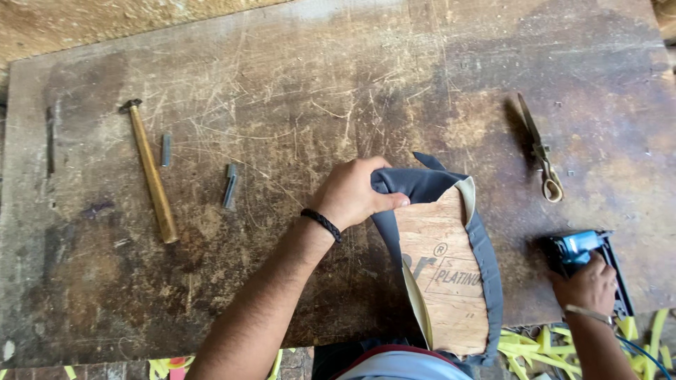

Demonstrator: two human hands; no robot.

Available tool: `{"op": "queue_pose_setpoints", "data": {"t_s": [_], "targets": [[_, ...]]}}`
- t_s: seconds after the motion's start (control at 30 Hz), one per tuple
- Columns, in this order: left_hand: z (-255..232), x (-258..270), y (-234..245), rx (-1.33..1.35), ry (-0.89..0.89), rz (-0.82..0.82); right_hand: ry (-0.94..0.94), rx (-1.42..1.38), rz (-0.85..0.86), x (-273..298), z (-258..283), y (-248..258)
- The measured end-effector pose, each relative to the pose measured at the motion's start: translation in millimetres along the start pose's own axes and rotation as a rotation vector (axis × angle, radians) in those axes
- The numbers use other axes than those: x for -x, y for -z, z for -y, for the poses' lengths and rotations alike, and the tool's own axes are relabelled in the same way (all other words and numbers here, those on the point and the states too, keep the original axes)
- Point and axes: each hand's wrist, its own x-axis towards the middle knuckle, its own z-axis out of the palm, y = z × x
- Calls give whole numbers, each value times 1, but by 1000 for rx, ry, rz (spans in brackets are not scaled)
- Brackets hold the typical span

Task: The person staples dark fabric onto a curved wooden footboard using a pneumatic staple gun, trims excess fabric with scissors, and flips the piece to continue securing the edges. The work is performed on a wooden workbench with tools and debris visible.

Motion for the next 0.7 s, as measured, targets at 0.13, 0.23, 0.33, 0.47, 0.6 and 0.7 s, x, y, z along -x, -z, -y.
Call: {"op": "queue_pose_setpoints", "data": {"t_s": [0.13,0.23,0.33,0.47,0.6,0.7], "targets": [[-14,6,-6,20,-191,-156,-8,-143,91,-43,-6,2],[-16,16,-15,25,-236,-169,-96,-505,269,-13,5,62],[-12,11,-15,-16,-281,-177,-142,-817,340,35,52,153],[-12,0,-27,-122,-450,-277,66,-1001,409,119,132,267],[-16,-3,-36,-137,-555,-352,116,-814,494,144,222,321],[-15,-2,-32,-108,-497,-321,110,-763,525,148,252,343]]}}
